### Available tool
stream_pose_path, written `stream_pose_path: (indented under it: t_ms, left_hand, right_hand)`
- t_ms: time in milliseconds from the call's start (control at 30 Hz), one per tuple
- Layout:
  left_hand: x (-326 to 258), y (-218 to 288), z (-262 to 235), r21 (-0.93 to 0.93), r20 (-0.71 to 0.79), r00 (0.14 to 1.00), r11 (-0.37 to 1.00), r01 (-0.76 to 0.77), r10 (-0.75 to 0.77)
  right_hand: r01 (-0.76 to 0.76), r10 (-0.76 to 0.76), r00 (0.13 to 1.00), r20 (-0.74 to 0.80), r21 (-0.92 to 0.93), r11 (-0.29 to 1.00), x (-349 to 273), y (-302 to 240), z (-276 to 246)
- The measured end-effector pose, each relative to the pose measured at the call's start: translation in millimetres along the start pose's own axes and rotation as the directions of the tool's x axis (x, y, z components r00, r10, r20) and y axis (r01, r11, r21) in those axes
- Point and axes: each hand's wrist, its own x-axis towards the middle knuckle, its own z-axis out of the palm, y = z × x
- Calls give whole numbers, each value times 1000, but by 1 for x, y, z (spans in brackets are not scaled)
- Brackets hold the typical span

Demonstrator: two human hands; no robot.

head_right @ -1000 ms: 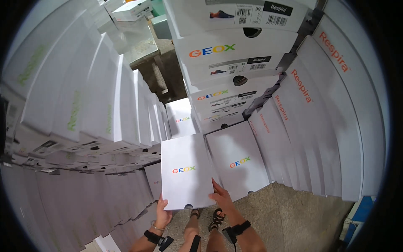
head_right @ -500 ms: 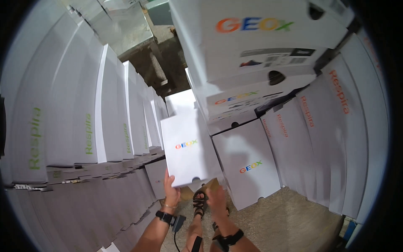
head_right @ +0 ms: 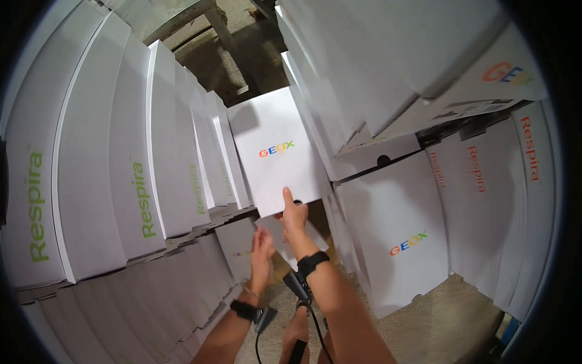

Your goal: Move and stack shoe boxes on a table and in storage stacks.

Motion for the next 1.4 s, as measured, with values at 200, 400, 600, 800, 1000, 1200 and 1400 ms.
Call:
stream_pose_path:
  t_ms: [200,400,600,800,1000,1200,1400]
  left_hand:
    - [-93,-23,-50,195,56,990,974,116,-129]
    - [-23,82,21,477,348,776,613,-630,526]
    - [119,142,132,811,257,659,213,-545,707]
    - [178,109,110,989,93,891,62,-135,444]
    - [189,111,101,978,148,840,50,-204,522]
    - [135,105,100,968,181,905,92,-232,385]
    - [-16,83,61,772,334,824,368,-518,459]
  right_hand:
    - [11,-12,998,-54,-19,1000,23,0,31]
    - [-68,63,996,-63,-81,994,12,1,24]
    - [386,-353,918,180,-211,898,75,39,-15]
    - [-17,-116,963,-244,-483,875,56,25,7]
    - [-69,75,997,25,-181,981,39,-6,21]
    - [-48,50,987,151,-17,999,35,5,1]
    - [-78,39,993,108,386,919,-57,37,-31]
